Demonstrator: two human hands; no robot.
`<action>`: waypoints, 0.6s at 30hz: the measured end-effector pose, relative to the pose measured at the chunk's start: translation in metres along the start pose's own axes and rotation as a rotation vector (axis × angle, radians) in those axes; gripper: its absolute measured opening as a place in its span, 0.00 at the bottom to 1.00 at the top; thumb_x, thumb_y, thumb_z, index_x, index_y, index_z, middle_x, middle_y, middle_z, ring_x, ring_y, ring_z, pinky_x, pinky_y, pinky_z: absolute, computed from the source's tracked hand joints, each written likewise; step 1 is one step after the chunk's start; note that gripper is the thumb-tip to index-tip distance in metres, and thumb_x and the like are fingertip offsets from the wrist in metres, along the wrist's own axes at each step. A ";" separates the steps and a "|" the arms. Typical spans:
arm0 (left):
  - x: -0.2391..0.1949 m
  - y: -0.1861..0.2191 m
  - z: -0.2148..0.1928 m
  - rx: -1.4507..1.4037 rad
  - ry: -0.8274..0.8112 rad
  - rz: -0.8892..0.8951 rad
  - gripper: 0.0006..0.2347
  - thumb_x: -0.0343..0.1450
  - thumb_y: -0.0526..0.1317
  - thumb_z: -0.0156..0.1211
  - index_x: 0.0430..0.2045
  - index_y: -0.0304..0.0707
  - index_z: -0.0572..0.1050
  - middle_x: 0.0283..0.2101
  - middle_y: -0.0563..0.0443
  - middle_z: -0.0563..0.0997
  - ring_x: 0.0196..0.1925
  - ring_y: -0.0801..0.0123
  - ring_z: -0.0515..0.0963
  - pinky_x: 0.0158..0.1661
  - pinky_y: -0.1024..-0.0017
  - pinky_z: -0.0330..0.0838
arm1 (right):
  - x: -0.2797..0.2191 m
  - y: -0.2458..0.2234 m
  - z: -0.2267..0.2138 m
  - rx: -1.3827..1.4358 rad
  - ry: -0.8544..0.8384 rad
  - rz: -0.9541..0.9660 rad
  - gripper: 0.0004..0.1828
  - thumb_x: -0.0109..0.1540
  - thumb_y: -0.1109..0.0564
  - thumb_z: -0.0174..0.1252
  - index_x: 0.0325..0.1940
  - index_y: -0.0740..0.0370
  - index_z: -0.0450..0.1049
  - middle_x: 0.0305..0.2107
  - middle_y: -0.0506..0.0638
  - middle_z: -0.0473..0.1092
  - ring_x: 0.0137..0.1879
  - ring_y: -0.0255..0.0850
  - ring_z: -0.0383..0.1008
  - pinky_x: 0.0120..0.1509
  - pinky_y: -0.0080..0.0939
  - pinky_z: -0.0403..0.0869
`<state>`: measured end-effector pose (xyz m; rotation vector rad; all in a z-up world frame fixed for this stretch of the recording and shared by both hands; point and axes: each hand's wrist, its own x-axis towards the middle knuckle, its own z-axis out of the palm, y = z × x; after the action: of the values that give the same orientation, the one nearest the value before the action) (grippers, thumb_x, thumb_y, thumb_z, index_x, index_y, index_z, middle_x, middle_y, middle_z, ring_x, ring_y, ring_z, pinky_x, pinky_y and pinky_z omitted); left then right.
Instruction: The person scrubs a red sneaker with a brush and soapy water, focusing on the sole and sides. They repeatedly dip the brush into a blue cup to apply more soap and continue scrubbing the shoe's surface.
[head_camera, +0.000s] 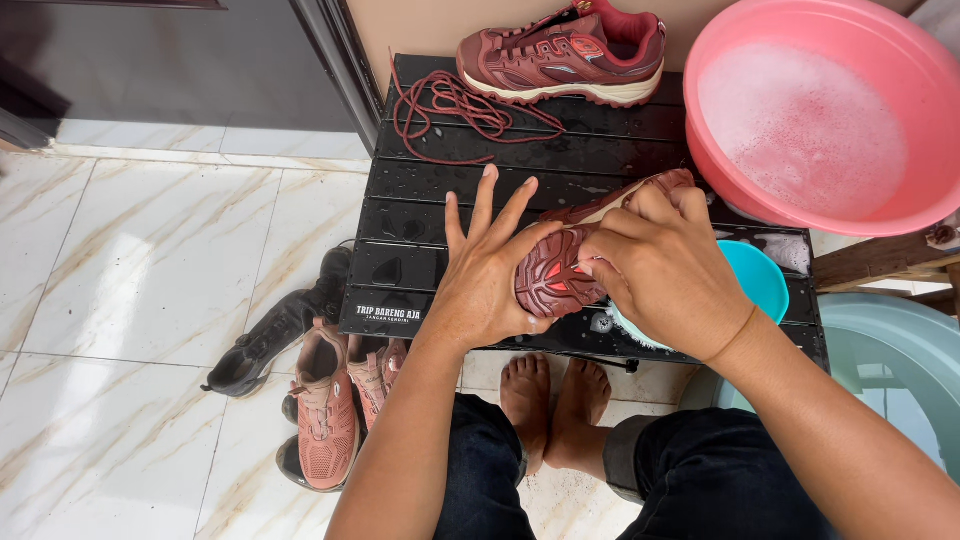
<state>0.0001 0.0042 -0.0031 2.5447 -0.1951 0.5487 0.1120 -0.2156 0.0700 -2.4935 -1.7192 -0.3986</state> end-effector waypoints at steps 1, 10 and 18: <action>-0.001 0.001 0.000 0.003 0.001 -0.003 0.47 0.49 0.57 0.93 0.68 0.54 0.78 0.87 0.45 0.54 0.90 0.34 0.37 0.75 0.13 0.31 | 0.001 -0.002 0.001 0.002 0.001 -0.004 0.08 0.71 0.46 0.60 0.41 0.46 0.80 0.35 0.40 0.75 0.51 0.53 0.69 0.56 0.62 0.62; 0.000 -0.001 0.000 0.010 -0.019 -0.008 0.49 0.49 0.59 0.93 0.69 0.55 0.76 0.86 0.45 0.54 0.90 0.32 0.38 0.75 0.12 0.32 | 0.010 -0.008 0.000 -0.146 -0.029 -0.083 0.11 0.71 0.44 0.59 0.37 0.46 0.78 0.35 0.42 0.75 0.51 0.53 0.70 0.56 0.62 0.66; 0.001 -0.001 0.000 0.002 -0.024 -0.012 0.49 0.53 0.62 0.90 0.72 0.56 0.74 0.86 0.45 0.57 0.89 0.32 0.38 0.75 0.12 0.32 | 0.024 -0.005 0.000 -0.236 -0.069 -0.134 0.13 0.71 0.44 0.61 0.34 0.47 0.80 0.31 0.41 0.73 0.50 0.52 0.70 0.53 0.61 0.67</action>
<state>0.0007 0.0047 -0.0029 2.5536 -0.1875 0.5138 0.1154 -0.1917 0.0756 -2.5836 -1.9795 -0.5640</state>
